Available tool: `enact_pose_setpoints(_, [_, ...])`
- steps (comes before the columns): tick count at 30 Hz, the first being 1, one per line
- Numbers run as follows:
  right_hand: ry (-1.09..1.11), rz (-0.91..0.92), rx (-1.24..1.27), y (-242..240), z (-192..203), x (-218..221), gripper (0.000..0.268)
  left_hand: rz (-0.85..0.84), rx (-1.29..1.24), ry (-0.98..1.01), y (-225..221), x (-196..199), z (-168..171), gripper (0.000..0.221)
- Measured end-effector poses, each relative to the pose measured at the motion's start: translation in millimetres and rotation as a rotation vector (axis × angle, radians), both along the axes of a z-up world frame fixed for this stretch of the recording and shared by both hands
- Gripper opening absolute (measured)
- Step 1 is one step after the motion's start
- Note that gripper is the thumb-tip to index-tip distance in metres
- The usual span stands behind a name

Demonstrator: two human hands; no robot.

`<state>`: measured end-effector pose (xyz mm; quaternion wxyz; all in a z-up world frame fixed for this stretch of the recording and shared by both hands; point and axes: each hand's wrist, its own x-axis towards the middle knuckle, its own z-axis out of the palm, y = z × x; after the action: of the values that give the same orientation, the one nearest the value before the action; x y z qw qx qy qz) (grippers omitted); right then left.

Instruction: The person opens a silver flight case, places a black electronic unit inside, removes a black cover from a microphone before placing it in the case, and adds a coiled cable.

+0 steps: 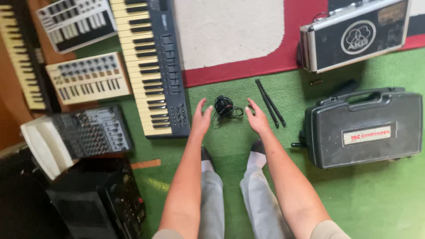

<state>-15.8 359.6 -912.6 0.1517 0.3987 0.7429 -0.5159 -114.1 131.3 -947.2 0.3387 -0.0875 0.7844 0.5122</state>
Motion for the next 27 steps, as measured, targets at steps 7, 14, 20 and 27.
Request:
enact_pose_setpoints(7, [0.038,0.103,0.018,-21,-63,7,0.054,0.001,-0.091,-0.01,2,15,-59,0.067])
enact_pose_setpoints(14, [-0.011,0.226,0.09,-33,-81,6,0.05,-0.048,-0.132,-0.159,26,36,-89,0.073])
enact_pose_setpoints(20, [0.061,0.136,-0.011,-61,-84,5,0.056,0.01,-0.014,-0.202,51,38,-62,0.074])
enact_pose_setpoints(27, [0.094,0.113,-0.036,-55,-74,8,0.049,0.048,0.037,-0.101,44,37,-39,0.058])
